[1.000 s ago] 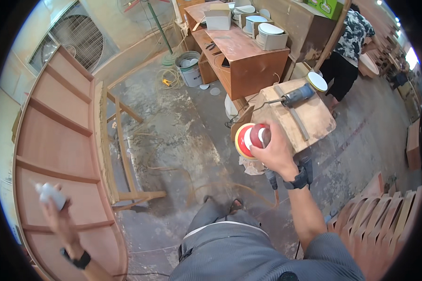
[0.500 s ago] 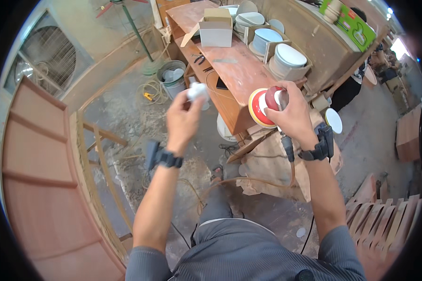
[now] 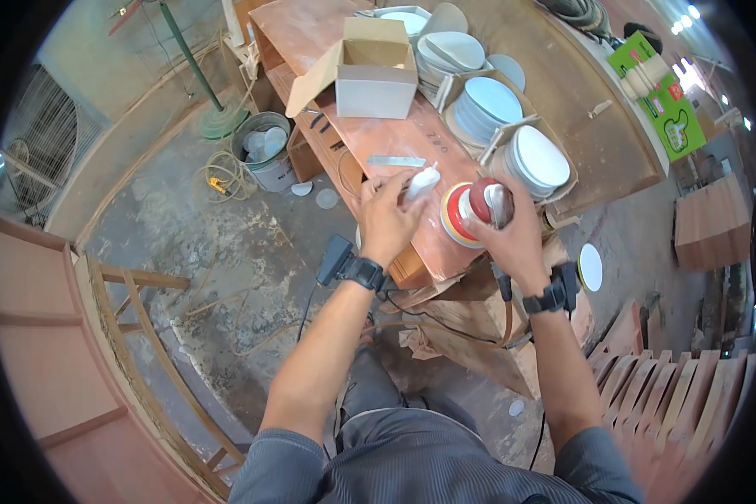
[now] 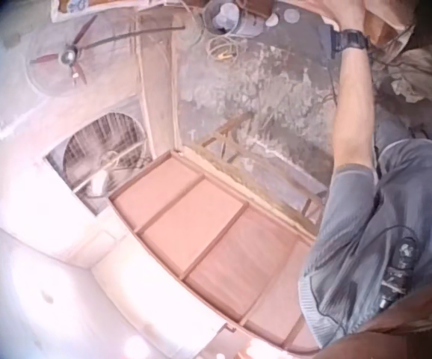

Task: Finishing wooden furniture parts by scraping edges, applying glue, and using an orbital sander.

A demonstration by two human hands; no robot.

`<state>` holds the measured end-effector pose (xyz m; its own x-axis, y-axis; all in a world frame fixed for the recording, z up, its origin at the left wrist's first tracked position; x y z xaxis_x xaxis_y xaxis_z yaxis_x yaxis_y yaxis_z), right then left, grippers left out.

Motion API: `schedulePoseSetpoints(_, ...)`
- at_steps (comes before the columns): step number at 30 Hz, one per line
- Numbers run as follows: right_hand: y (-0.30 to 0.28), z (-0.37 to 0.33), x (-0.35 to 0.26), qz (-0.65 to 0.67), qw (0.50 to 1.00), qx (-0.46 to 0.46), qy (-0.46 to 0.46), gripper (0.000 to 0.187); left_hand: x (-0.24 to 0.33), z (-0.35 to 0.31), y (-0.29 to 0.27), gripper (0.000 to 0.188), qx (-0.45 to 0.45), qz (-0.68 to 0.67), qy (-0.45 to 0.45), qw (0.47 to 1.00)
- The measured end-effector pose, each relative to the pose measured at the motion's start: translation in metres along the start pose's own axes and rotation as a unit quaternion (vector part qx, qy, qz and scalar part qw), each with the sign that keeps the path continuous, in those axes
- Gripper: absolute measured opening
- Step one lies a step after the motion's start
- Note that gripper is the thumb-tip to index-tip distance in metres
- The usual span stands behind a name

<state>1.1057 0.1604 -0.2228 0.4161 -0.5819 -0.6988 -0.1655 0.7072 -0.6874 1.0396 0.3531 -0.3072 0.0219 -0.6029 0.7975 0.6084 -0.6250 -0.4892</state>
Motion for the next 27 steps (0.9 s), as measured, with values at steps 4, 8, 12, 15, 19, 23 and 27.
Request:
schedulePoseSetpoints(4, -0.031, -0.029, 0.002, -0.019, 0.997, 0.066, 0.036, 0.085, 0.016, -0.015, -0.012, 0.063, 0.009, -0.004, 0.058, 0.998)
schedulePoseSetpoints(8, -0.046, -0.076, -0.039, 0.032, 0.996, 0.082, 0.011, 0.08, -0.013, -0.101, -0.077, 0.062, 0.088, 0.051, 0.005, 0.995)
schedulePoseSetpoints(12, -0.053, -0.148, -0.078, 0.235, 0.969, 0.004, -0.072, 0.068, -0.069, -0.26, -0.11, 0.046, 0.117, 0.083, -0.132, 0.981)
schedulePoseSetpoints(15, -0.021, -0.218, -0.098, 0.323, 0.914, -0.193, -0.15, 0.06, -0.073, -0.393, -0.134, 0.029, 0.098, 0.069, -0.26, 0.958)
schedulePoseSetpoints(19, 0.031, -0.323, -0.135, 0.331, 0.821, -0.434, -0.166, 0.058, -0.029, -0.627, -0.167, 0.02, 0.229, 0.107, -0.409, 0.877)
schedulePoseSetpoints(23, 0.04, -0.433, -0.163, 0.304, 0.738, -0.576, -0.177, 0.053, 0.071, -0.879, -0.143, 0.03, 0.214, 0.161, -0.597, 0.756)
schedulePoseSetpoints(27, 0.041, -0.509, -0.161, 0.285, 0.668, -0.653, -0.215, 0.052, 0.177, -1.087, -0.069, 0.026, 0.223, 0.164, -0.774, 0.57)
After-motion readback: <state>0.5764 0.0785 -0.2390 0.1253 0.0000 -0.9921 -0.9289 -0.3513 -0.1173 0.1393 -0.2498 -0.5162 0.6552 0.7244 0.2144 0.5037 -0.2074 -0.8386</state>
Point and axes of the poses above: each hand's wrist, its own z-axis towards the middle knuckle, its own y-axis out of the palm, x = y × z, the point moved 8 cm from there along z, towards the middle knuckle, and after that the axes turned 6 degrees about y, right-handed, at the moved point
